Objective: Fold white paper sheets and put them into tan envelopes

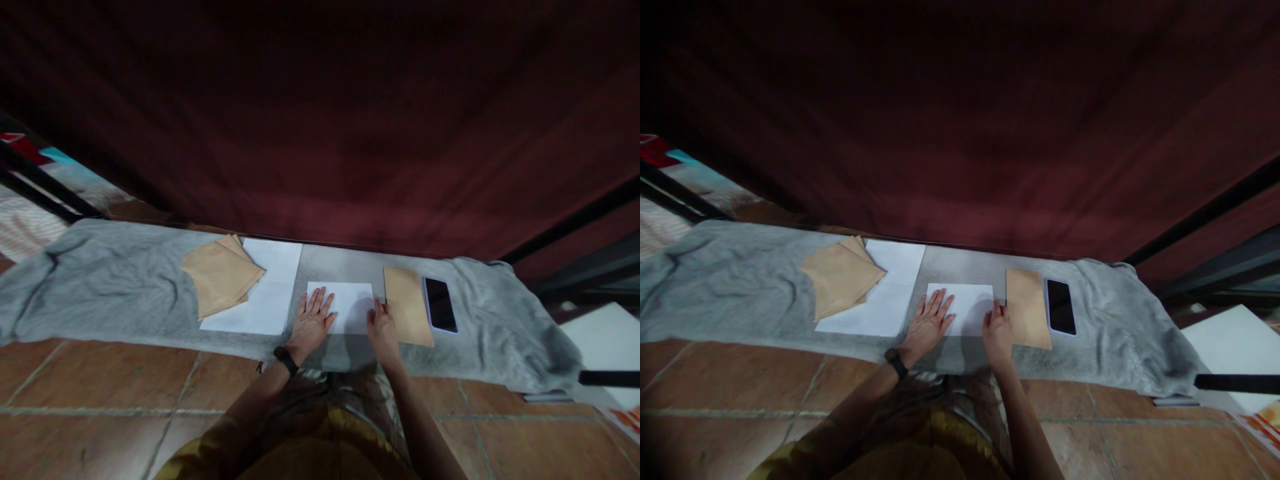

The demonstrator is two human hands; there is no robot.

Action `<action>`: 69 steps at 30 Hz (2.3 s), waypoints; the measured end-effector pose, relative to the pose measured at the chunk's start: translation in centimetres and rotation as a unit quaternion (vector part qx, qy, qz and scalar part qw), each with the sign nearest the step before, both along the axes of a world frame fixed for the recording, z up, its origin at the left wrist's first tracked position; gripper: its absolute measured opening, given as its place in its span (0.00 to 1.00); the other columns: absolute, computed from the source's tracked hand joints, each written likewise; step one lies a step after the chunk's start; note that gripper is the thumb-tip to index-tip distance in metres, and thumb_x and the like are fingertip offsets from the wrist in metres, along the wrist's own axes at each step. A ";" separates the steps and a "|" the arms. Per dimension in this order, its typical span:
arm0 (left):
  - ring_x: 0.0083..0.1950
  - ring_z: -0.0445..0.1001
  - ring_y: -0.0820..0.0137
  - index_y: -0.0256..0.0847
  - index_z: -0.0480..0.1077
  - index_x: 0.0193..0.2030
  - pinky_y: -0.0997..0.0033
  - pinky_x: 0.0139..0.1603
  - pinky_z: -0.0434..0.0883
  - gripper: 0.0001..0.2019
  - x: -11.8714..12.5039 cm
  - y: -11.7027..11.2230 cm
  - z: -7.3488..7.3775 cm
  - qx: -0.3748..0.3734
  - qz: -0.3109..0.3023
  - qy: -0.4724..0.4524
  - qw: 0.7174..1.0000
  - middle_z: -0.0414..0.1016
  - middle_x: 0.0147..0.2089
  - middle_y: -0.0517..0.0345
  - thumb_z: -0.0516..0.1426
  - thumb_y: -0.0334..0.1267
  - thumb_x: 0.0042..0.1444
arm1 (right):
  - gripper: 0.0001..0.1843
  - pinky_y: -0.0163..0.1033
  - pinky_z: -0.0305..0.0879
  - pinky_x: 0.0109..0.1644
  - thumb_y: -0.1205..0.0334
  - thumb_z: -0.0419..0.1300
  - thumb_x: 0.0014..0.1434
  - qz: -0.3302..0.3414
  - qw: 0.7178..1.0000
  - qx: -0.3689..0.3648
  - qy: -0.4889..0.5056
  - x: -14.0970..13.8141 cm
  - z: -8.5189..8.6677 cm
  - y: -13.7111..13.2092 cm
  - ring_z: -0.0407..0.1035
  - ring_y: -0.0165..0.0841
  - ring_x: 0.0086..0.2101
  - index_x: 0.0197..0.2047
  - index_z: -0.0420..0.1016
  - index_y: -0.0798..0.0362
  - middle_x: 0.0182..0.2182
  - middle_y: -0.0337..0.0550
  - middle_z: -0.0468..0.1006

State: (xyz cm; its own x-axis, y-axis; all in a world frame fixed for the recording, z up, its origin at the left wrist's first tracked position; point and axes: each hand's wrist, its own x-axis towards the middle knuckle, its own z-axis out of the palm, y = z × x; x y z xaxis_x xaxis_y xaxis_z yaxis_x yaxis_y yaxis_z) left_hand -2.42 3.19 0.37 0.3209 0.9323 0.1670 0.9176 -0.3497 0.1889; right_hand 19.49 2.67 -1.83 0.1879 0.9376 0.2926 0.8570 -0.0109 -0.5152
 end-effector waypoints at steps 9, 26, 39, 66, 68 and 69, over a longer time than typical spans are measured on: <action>0.78 0.53 0.59 0.42 0.59 0.73 0.44 0.78 0.46 0.25 0.7 0.8 0.5 0.005 -0.015 -0.010 1.000 0.57 0.76 0.48 0.44 0.42 0.73 | 0.26 0.57 0.65 0.60 0.60 0.46 0.70 0.034 0.999 0.002 -0.025 -0.3 0.4 -1.1 0.69 0.49 0.55 0.65 0.70 0.56 0.57 0.60 0.76; 0.78 0.51 0.60 0.31 0.53 0.75 0.51 0.77 0.51 0.28 1.1 2.4 -1.2 0.005 0.050 -0.025 0.998 0.55 0.76 0.42 0.42 0.41 0.72 | 0.28 0.60 0.53 0.71 0.56 0.44 0.74 0.116 0.987 0.018 -0.114 -4.1 -1.0 2.9 0.57 0.47 0.69 0.71 0.62 0.60 0.70 0.61 0.61; 0.78 0.52 0.56 0.26 0.54 0.74 0.52 0.77 0.53 0.31 0.1 1.8 -1.3 0.021 0.124 -0.004 0.992 0.55 0.76 0.38 0.43 0.46 0.72 | 0.33 0.60 0.58 0.67 0.54 0.43 0.75 0.019 0.988 0.059 -0.139 -2.6 -1.1 1.3 0.59 0.52 0.67 0.74 0.53 0.69 0.68 0.72 0.61; 0.77 0.54 0.60 0.33 0.55 0.74 0.49 0.75 0.58 0.27 5.3 -2.5 -0.9 0.038 -0.045 -0.066 0.996 0.59 0.75 0.43 0.43 0.42 0.73 | 0.31 0.55 0.51 0.71 0.60 0.43 0.73 0.052 0.981 0.015 -0.184 -2.8 -1.5 -4.4 0.52 0.47 0.70 0.76 0.51 0.61 0.73 0.59 0.55; 0.77 0.54 0.60 0.31 0.56 0.74 0.48 0.76 0.57 0.27 5.7 -2.1 -0.8 0.030 -0.046 -0.059 0.997 0.59 0.75 0.41 0.43 0.43 0.73 | 0.31 0.55 0.51 0.71 0.60 0.42 0.73 0.052 0.981 0.016 -0.189 -2.7 -1.4 -4.4 0.52 0.47 0.70 0.76 0.51 0.61 0.73 0.60 0.56; 0.77 0.54 0.60 0.31 0.56 0.74 0.49 0.76 0.56 0.28 5.6 -1.8 -0.8 0.028 -0.042 -0.056 0.997 0.59 0.75 0.41 0.43 0.43 0.73 | 0.32 0.55 0.52 0.71 0.59 0.43 0.73 0.053 0.981 0.018 -0.188 -2.7 -1.4 -4.4 0.53 0.47 0.70 0.76 0.50 0.61 0.73 0.60 0.56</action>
State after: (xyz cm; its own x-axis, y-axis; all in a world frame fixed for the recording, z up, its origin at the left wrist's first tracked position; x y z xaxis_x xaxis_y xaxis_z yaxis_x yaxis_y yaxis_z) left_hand 3.19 1.43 -0.48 0.3735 0.8913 0.2572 0.8590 -0.4370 0.2668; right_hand 16.80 -1.69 -3.19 -0.0372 0.9339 0.3555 0.9820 0.1002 -0.1604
